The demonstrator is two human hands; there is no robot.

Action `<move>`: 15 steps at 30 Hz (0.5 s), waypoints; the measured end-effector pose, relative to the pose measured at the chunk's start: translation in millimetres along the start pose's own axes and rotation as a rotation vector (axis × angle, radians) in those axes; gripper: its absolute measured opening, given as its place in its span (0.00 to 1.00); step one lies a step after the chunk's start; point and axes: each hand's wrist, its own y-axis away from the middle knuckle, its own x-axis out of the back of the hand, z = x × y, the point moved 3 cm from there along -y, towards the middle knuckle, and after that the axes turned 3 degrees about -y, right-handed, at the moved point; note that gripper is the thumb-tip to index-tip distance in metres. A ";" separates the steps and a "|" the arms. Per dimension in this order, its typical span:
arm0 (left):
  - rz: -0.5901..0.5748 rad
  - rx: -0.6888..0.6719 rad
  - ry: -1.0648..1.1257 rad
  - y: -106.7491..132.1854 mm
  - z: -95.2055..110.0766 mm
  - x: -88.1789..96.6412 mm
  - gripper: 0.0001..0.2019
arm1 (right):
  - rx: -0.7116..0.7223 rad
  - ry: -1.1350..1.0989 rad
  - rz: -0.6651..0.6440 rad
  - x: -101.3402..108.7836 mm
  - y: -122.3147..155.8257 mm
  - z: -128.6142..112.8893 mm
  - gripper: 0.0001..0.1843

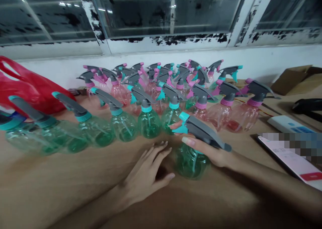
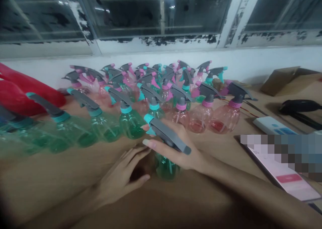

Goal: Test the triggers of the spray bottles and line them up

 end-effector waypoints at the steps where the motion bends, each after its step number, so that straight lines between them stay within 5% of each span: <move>1: 0.023 0.013 0.038 1.1 1.2 2.0 0.29 | 0.019 0.001 0.016 -1.3 -1.0 -1.5 0.16; 7: 0.109 0.123 0.173 18.1 10.1 16.7 0.33 | 0.100 -0.045 0.047 -30.9 -11.8 -8.7 0.15; 15: 0.272 0.331 0.131 84.4 -5.7 39.5 0.35 | 0.132 -0.088 -0.057 -123.0 -39.0 -27.5 0.18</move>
